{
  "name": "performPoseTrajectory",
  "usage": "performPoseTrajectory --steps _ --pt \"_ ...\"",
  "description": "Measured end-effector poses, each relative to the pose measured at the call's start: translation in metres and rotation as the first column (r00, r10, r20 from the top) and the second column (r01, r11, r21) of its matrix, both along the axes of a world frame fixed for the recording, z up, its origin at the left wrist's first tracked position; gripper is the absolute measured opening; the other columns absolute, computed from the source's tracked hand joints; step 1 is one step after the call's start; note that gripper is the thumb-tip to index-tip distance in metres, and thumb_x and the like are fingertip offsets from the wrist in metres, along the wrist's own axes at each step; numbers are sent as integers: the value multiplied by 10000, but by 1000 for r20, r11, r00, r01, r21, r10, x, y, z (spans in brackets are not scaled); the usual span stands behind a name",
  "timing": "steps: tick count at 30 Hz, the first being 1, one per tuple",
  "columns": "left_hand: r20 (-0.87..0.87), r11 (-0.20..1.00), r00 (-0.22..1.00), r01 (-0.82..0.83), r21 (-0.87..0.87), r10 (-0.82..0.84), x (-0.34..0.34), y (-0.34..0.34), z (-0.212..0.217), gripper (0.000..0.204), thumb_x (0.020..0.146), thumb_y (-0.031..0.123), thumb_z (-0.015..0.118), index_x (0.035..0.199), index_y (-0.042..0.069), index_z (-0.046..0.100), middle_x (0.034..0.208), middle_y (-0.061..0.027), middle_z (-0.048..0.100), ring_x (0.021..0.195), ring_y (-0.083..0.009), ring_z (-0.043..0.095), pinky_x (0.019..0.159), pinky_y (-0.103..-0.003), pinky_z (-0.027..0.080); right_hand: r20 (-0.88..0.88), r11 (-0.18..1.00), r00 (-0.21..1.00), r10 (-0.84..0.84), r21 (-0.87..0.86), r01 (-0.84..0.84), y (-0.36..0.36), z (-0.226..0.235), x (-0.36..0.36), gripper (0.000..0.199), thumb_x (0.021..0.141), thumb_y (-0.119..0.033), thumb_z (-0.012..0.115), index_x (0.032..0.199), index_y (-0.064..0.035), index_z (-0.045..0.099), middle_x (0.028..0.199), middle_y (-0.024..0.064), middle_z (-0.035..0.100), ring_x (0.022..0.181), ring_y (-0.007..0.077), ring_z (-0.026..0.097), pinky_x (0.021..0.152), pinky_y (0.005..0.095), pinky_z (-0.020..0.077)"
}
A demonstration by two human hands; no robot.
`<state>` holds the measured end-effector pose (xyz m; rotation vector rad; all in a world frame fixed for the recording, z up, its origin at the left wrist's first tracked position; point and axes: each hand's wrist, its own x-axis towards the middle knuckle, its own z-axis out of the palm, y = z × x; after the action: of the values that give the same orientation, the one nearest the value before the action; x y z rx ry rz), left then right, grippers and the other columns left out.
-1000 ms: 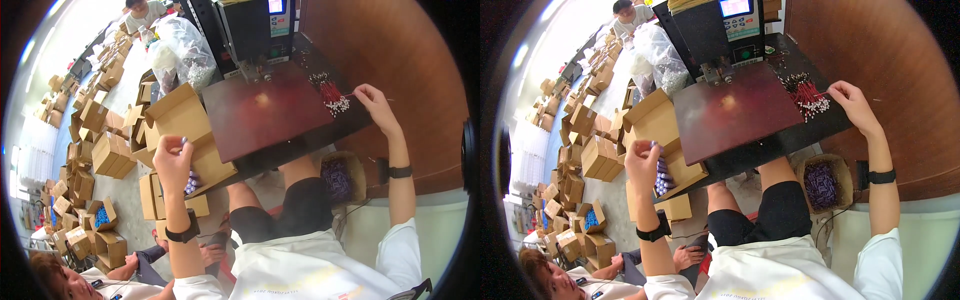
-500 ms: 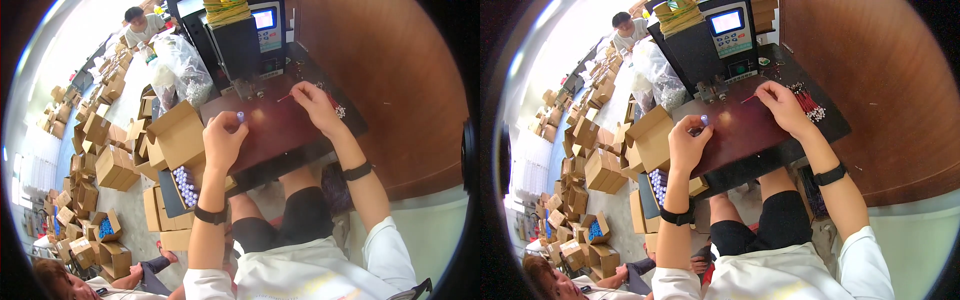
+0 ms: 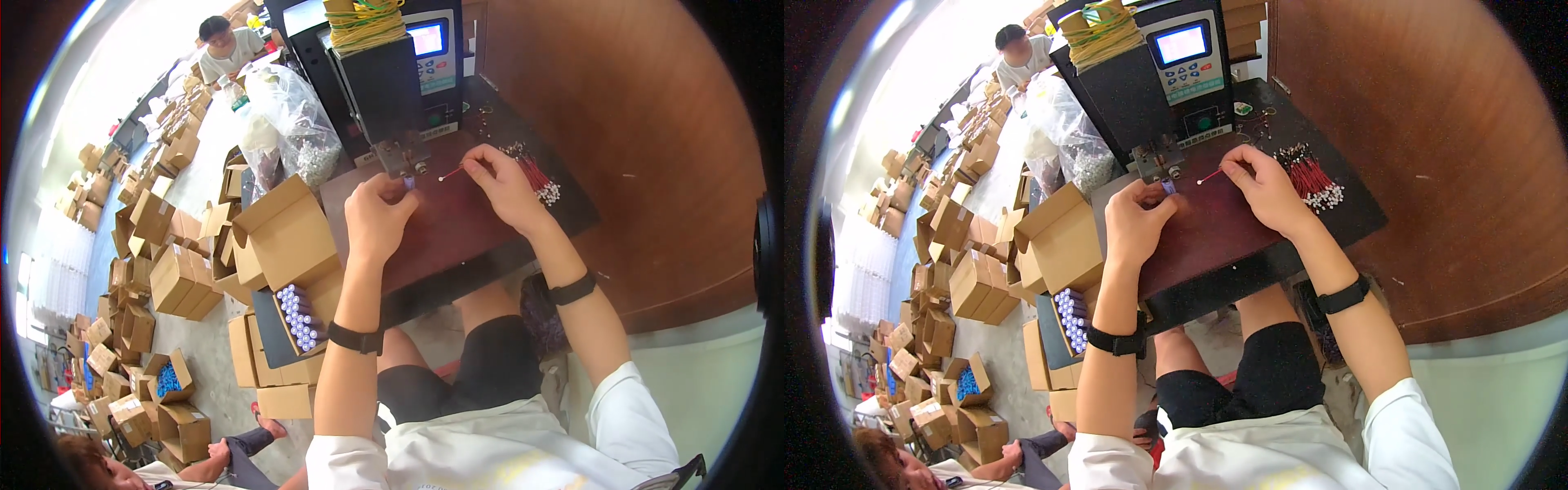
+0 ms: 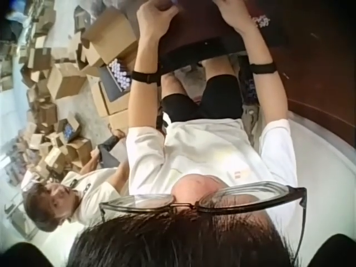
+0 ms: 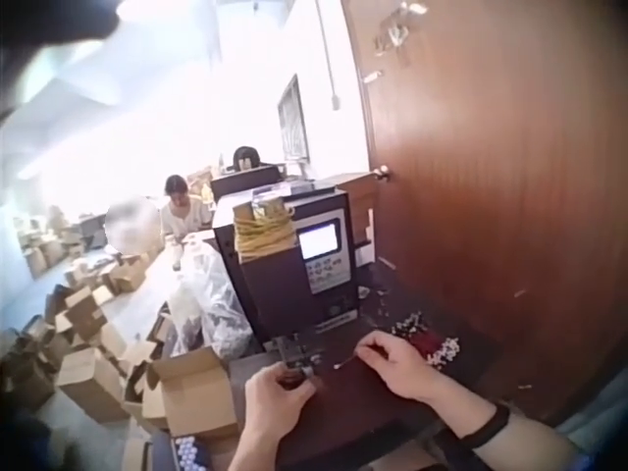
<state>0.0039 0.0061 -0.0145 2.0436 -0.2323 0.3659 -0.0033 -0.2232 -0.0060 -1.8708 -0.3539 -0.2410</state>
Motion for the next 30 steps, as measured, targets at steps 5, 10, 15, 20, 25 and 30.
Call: performPoseTrajectory --steps 5,10,15,20,25,30 --pt "-26 1000 1000 -8 21 8 -2 -2 3 323 739 247 796 886 -33 731 858 -213 728 824 -344 719 761 -415 549 7 999 999 -46 -20 46 -4 -3 0 169 1045 -179 589 1061 -13 620 1001 8 618 977 107 546 896 264 438" --pt "19 999 1000 1 33 -2 0 -1 1 289 757 156 781 920 -78 734 812 -170 757 751 -172 729 734 -310 552 -8 999 999 -44 -19 44 -4 -4 1 165 1046 -173 583 1061 -12 619 1001 10 619 983 108 551 903 264 440" --pt "-11 999 1000 7 41 -7 -4 -1 6 284 754 154 779 940 -59 748 810 -153 758 733 -163 719 719 -301 544 -18 999 999 -37 -2 37 -3 0 -2 152 1047 -160 575 1061 -14 615 997 13 621 985 107 557 906 264 441" --pt "26 998 1000 -9 57 7 -2 0 0 272 752 157 776 940 -38 760 795 -134 757 719 -157 712 711 -298 539 -24 999 999 -40 -12 40 -3 0 -3 143 1047 -149 572 1059 -13 614 999 12 619 987 107 561 907 264 441" --pt "-20 999 1000 7 38 -6 -6 -2 6 299 743 231 784 906 -16 741 860 -205 722 821 -352 707 776 -420 548 -2 999 1000 -29 -16 29 -6 -2 -4 146 1047 -154 575 1063 -13 612 1007 13 620 996 105 563 911 264 442" --pt "-30 1000 999 14 27 -13 -1 0 2 292 744 222 782 907 -17 743 868 -203 727 829 -343 711 771 -415 549 14 1000 1000 -23 -16 23 -4 -4 -3 161 1048 -171 582 1065 -14 612 1004 9 616 990 101 556 909 259 440"
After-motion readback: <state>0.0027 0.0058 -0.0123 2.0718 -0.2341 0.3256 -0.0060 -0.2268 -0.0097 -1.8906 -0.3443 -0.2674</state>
